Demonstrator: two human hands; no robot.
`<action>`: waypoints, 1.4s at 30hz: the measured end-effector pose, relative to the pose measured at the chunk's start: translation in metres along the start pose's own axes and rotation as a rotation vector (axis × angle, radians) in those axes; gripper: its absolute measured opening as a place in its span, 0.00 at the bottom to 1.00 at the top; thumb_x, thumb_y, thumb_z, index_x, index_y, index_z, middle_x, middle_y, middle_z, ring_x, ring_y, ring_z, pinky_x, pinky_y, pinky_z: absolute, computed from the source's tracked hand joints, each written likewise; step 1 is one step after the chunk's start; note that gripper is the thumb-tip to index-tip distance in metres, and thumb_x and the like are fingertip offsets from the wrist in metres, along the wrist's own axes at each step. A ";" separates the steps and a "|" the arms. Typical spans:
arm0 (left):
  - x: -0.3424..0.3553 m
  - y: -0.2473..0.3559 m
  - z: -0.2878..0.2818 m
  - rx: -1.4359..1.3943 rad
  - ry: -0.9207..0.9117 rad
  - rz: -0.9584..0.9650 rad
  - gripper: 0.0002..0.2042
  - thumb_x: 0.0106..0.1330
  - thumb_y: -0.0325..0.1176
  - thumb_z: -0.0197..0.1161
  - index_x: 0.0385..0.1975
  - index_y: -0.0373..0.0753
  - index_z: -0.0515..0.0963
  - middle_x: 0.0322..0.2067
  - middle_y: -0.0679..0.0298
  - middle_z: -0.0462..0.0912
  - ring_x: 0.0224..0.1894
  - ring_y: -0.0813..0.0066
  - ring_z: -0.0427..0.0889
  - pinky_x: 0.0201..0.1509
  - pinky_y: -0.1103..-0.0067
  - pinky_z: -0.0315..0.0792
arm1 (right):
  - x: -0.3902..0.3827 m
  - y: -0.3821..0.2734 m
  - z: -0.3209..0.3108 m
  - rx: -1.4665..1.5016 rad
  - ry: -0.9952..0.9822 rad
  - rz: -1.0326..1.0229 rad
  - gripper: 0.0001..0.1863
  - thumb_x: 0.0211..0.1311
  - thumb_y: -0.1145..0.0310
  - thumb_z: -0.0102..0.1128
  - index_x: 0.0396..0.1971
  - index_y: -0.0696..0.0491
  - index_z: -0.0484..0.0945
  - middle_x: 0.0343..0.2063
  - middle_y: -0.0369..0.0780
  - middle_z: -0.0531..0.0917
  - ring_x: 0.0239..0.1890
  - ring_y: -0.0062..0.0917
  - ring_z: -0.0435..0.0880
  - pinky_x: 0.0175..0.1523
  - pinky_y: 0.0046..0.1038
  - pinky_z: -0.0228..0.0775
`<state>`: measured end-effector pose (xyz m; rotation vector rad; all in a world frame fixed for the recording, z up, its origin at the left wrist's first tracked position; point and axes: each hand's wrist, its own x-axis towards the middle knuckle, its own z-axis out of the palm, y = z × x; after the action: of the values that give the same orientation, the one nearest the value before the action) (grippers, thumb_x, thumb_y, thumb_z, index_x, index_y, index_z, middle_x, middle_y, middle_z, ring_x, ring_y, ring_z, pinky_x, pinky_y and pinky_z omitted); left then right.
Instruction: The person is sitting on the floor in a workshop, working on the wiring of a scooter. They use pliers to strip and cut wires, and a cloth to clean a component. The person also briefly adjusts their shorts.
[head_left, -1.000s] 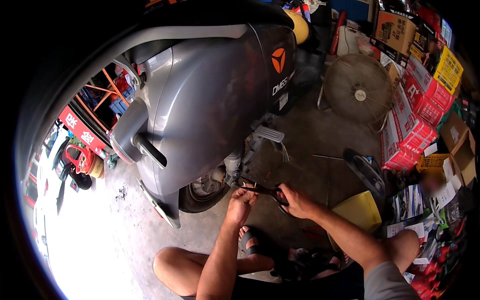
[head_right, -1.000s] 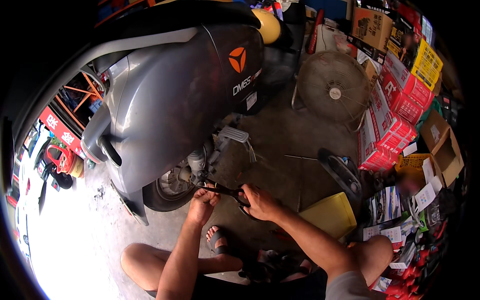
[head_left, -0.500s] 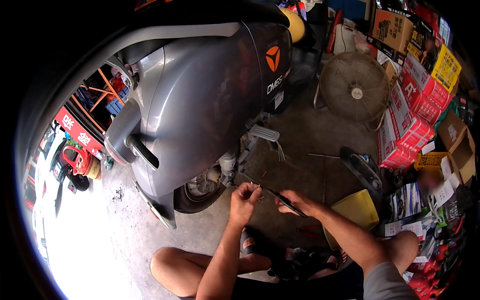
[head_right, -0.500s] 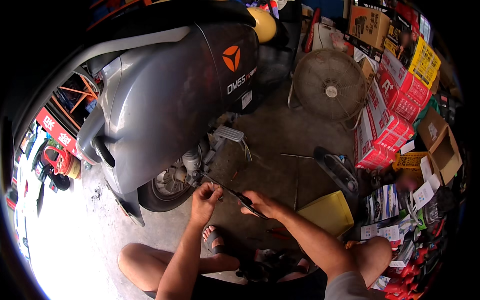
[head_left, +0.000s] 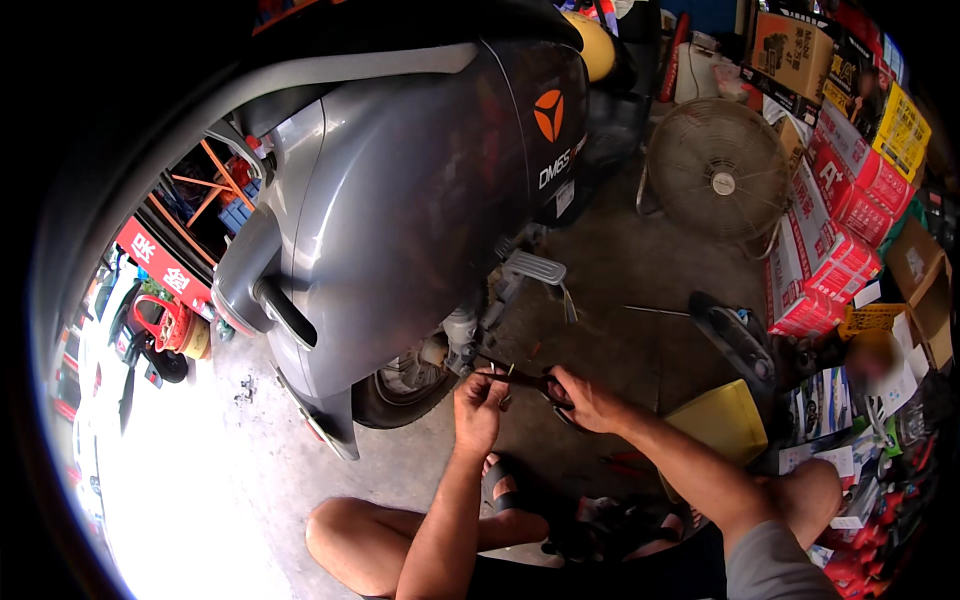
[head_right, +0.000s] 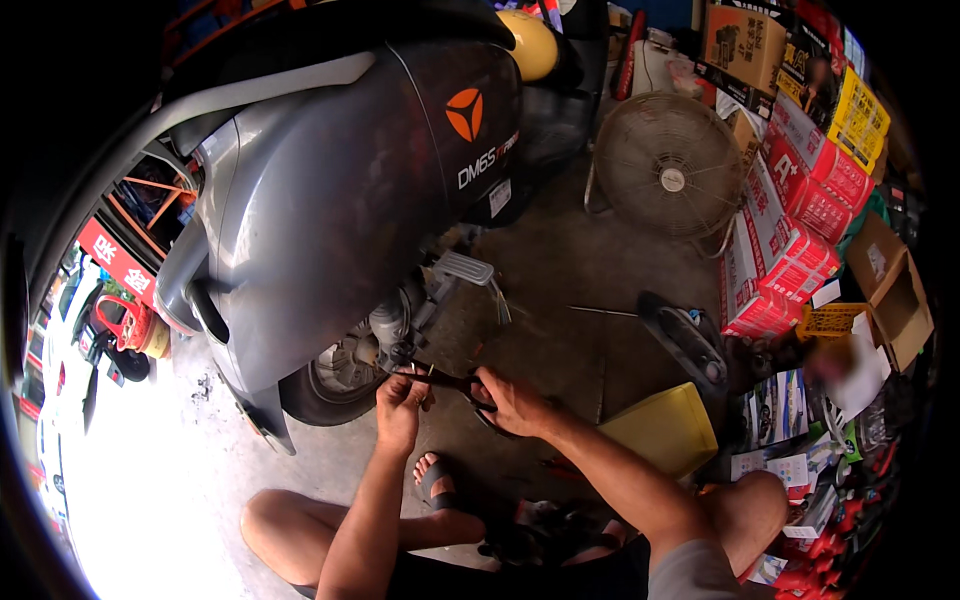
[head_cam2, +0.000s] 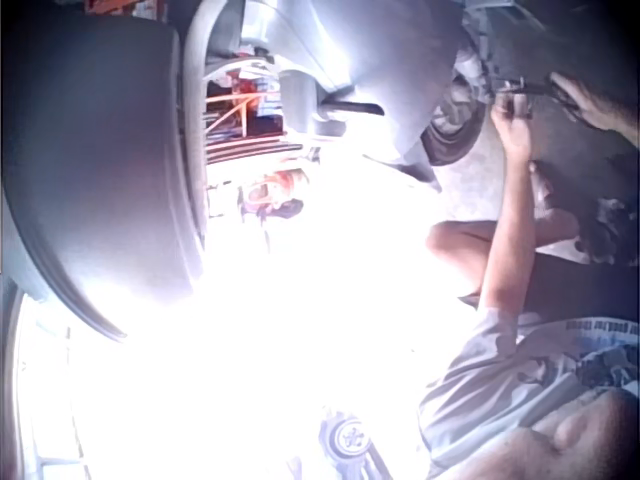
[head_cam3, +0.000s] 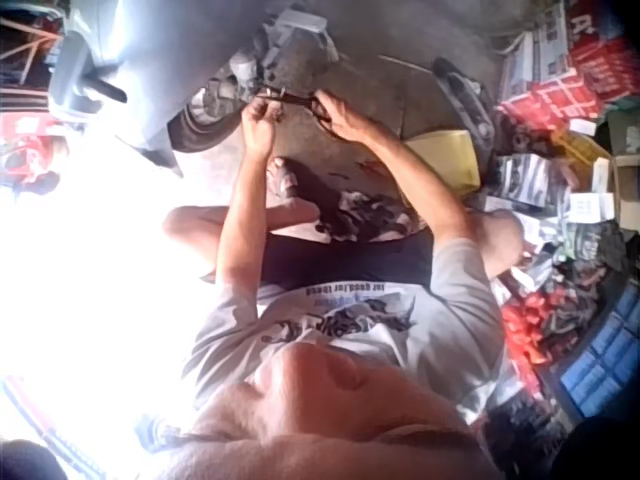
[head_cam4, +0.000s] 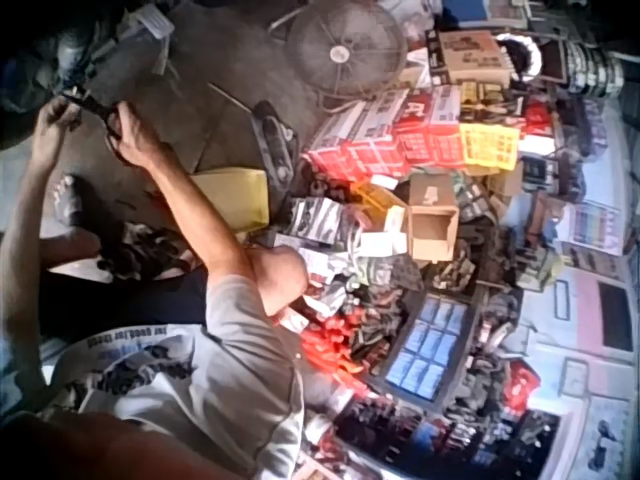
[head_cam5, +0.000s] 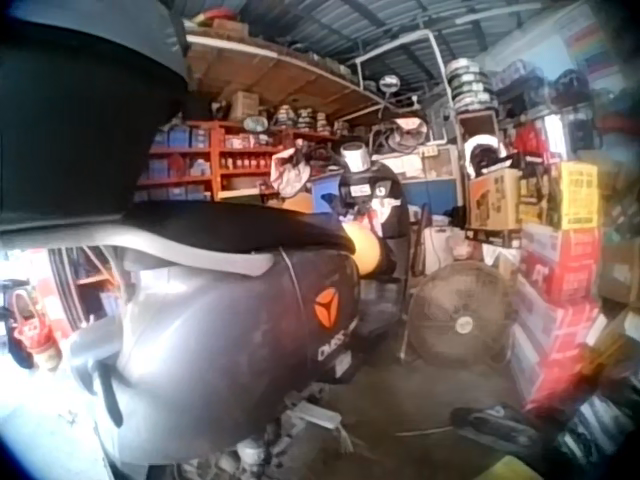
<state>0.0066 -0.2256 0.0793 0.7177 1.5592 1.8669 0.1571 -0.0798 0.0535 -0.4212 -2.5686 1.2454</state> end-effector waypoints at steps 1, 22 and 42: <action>0.000 0.004 -0.003 -0.060 -0.023 -0.037 0.00 0.63 0.23 0.57 0.31 0.34 0.75 0.19 0.70 0.73 0.21 0.83 0.68 0.26 0.83 0.63 | 0.004 -0.002 -0.001 -0.048 0.024 -0.037 0.21 0.48 0.72 0.66 0.43 0.55 0.68 0.32 0.44 0.78 0.36 0.39 0.80 0.40 0.37 0.72; 0.003 -0.001 0.007 -0.136 -0.039 -0.025 0.09 0.68 0.28 0.58 0.24 0.39 0.72 0.20 0.72 0.72 0.22 0.86 0.67 0.26 0.85 0.62 | 0.001 0.001 0.005 0.196 -0.006 -0.034 0.09 0.51 0.72 0.61 0.29 0.57 0.70 0.21 0.42 0.74 0.24 0.34 0.75 0.31 0.34 0.65; -0.009 -0.039 0.055 0.522 0.009 0.264 0.07 0.57 0.24 0.66 0.24 0.34 0.73 0.20 0.62 0.75 0.23 0.72 0.73 0.29 0.77 0.69 | -0.078 -0.007 -0.022 0.759 -0.181 0.638 0.10 0.49 0.73 0.58 0.32 0.57 0.70 0.15 0.30 0.68 0.11 0.11 0.62 0.15 0.18 0.50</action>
<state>0.0569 -0.1908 0.0500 1.1928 2.0695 1.6394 0.2359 -0.0965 0.0644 -1.0107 -1.8872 2.4148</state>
